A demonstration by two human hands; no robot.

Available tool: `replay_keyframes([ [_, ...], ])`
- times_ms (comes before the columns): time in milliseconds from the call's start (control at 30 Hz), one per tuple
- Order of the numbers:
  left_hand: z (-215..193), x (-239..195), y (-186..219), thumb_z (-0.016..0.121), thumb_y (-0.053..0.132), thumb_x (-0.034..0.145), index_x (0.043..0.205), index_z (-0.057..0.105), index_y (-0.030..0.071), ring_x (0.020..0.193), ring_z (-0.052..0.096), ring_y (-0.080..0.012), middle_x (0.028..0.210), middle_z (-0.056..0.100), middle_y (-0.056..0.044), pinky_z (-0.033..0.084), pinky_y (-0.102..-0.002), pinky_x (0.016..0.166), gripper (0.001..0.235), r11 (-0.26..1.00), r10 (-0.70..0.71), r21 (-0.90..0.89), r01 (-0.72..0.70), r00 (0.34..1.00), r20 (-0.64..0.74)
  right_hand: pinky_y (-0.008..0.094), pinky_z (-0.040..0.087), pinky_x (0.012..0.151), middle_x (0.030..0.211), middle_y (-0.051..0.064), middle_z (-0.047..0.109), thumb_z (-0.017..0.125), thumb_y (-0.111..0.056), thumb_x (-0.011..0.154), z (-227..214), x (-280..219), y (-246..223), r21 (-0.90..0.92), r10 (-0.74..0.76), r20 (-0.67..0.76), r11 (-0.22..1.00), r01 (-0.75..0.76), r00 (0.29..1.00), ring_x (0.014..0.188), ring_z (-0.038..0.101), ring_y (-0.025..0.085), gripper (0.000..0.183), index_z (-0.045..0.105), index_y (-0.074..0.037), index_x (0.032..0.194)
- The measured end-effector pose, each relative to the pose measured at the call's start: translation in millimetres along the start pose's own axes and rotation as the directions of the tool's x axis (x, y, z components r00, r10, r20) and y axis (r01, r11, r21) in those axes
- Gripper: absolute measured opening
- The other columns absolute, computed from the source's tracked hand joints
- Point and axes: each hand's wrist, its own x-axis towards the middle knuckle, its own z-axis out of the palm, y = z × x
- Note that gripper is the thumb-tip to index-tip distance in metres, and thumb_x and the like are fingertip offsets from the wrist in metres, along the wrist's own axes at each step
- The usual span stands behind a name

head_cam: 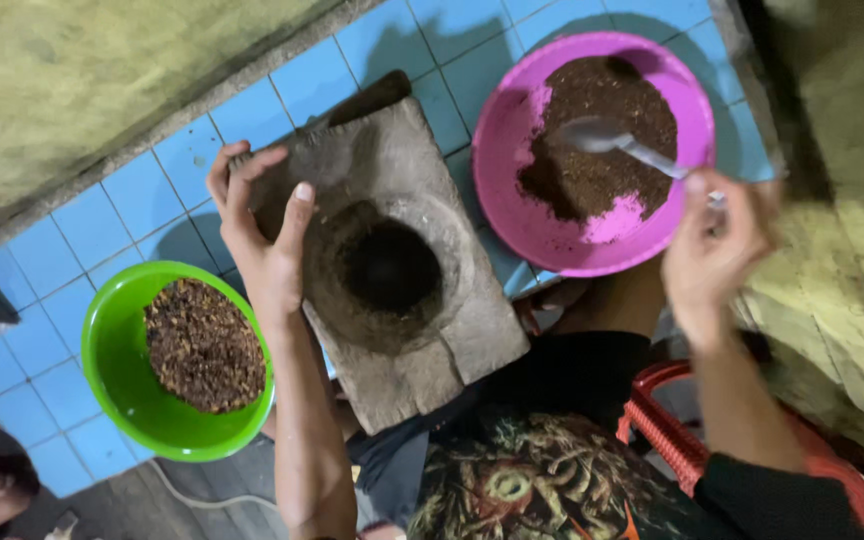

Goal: The person uses a wooden mortar and pestle to grind dark brown material, then scoops the ground contents into a pink bowl using a spoon. The person repeats the scooping action multiple times to transfer the material.

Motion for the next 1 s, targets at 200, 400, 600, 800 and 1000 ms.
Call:
replay_keyframes([
  [200, -7.1, -2.5, -37.0, 0.076, 0.021, 0.092, 0.122, 0.064, 0.011, 0.131, 0.041, -0.0282, 0.135, 0.043, -0.014, 0.028, -0.046, 0.115, 0.033, 0.989, 0.033, -0.142, -0.042, 0.997, -0.065, 0.035, 0.054, 0.104, 0.067, -0.009, 0.050, 0.054, -0.020, 0.107, 34.3, -19.5, -152.1, 0.672, 0.651, 0.417, 0.250, -0.698, 0.634, 0.068, 0.054, 0.000, 0.018, 0.062, -0.013, 0.094],
  [400, -14.9, -9.7, -63.1, 0.075, 0.021, 0.092, 0.119, 0.063, 0.010, 0.130, 0.043, -0.0263, 0.135, 0.045, -0.014, 0.030, -0.046, 0.115, 0.031, 0.967, 0.008, -0.253, -0.033, 0.995, -0.099, 0.023, 0.043, 0.074, 0.066, -0.003, 0.037, 0.048, -0.021, 0.110, 50.5, -61.2, -174.2, 0.577, 0.585, 0.529, 0.284, -0.766, 0.615, 0.063, 0.039, 0.007, 0.025, 0.060, -0.008, 0.093],
  [600, -11.3, -13.0, -68.4, 0.075, 0.020, 0.092, 0.116, 0.065, 0.009, 0.127, 0.045, -0.0289, 0.132, 0.049, -0.016, 0.035, -0.050, 0.112, 0.028, 0.939, 0.019, -0.336, -0.074, 0.986, -0.164, 0.024, 0.041, 0.073, 0.063, -0.003, 0.040, 0.050, -0.021, 0.109, 49.4, -66.2, -179.2, 0.510, 0.524, 0.474, 0.493, -0.705, 0.708, 0.064, 0.042, 0.008, 0.024, 0.065, -0.006, 0.098],
  [800, -8.6, -14.2, -82.9, 0.075, 0.023, 0.093, 0.116, 0.066, 0.008, 0.131, 0.045, -0.0319, 0.135, 0.048, -0.016, 0.032, -0.054, 0.115, 0.029, 0.906, 0.001, -0.417, -0.071, 0.986, -0.168, 0.025, 0.043, 0.067, 0.053, 0.001, 0.048, 0.061, -0.016, 0.104, 49.2, -59.3, -185.7, 0.448, 0.421, 0.441, 0.662, -0.601, 0.793, 0.056, 0.046, 0.010, 0.019, 0.072, -0.003, 0.095],
  [1000, -7.7, -17.8, -74.2, 0.065, 0.024, 0.099, 0.124, 0.064, 0.008, 0.140, 0.037, -0.0458, 0.145, 0.042, -0.022, 0.029, -0.066, 0.116, 0.030, 0.889, 0.006, -0.452, -0.077, 0.988, -0.155, 0.026, 0.045, 0.066, 0.056, 0.002, 0.053, 0.062, -0.016, 0.103, 48.7, -48.5, -176.1, 0.412, 0.325, 0.462, 0.745, -0.524, 0.825, 0.060, 0.051, 0.010, 0.017, 0.073, -0.004, 0.099],
])
